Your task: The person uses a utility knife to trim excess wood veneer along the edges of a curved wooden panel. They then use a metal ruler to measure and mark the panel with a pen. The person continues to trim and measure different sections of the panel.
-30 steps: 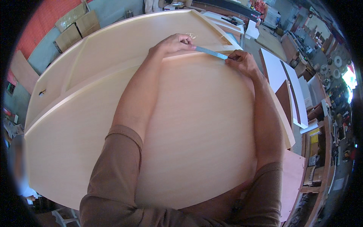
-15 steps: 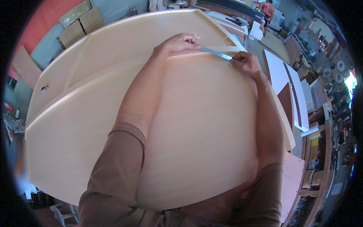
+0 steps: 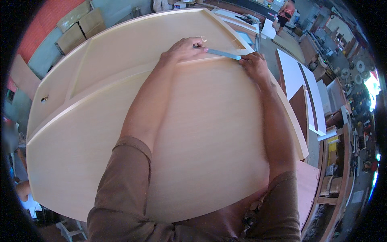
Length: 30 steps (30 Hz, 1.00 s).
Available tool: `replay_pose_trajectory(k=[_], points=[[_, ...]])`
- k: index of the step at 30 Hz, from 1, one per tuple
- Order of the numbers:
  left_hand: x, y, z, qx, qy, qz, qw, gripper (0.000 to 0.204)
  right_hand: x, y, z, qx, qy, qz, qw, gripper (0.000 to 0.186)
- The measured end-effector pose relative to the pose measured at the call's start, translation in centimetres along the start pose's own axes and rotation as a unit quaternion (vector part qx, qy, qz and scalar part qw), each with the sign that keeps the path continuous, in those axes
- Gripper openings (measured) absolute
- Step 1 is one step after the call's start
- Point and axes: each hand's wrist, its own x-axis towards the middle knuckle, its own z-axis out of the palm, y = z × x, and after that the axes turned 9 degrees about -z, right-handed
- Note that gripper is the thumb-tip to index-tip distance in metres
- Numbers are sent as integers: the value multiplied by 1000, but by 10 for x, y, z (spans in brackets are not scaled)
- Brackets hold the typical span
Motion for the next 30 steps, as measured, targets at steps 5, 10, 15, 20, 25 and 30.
replay_pose_trajectory(k=[5,10,15,20,25,30], points=[[6,0,3,-6,5,6,1000,53,3,-6,4,-4,17,68,998,29],[7,-1,4,-15,6,13,1000,49,5,-10,-4,23,-4,106,994,28],[2,-4,-1,-44,-18,37,998,53,-3,-6,-15,58,-28,61,996,26],[11,-9,8,-62,-9,81,995,51,-7,2,-13,49,-46,64,996,27],[13,-6,11,-37,-10,56,998,52,-3,12,-5,33,-27,58,997,25],[1,3,10,-7,3,15,1000,53,-5,26,4,-14,-23,56,998,29]])
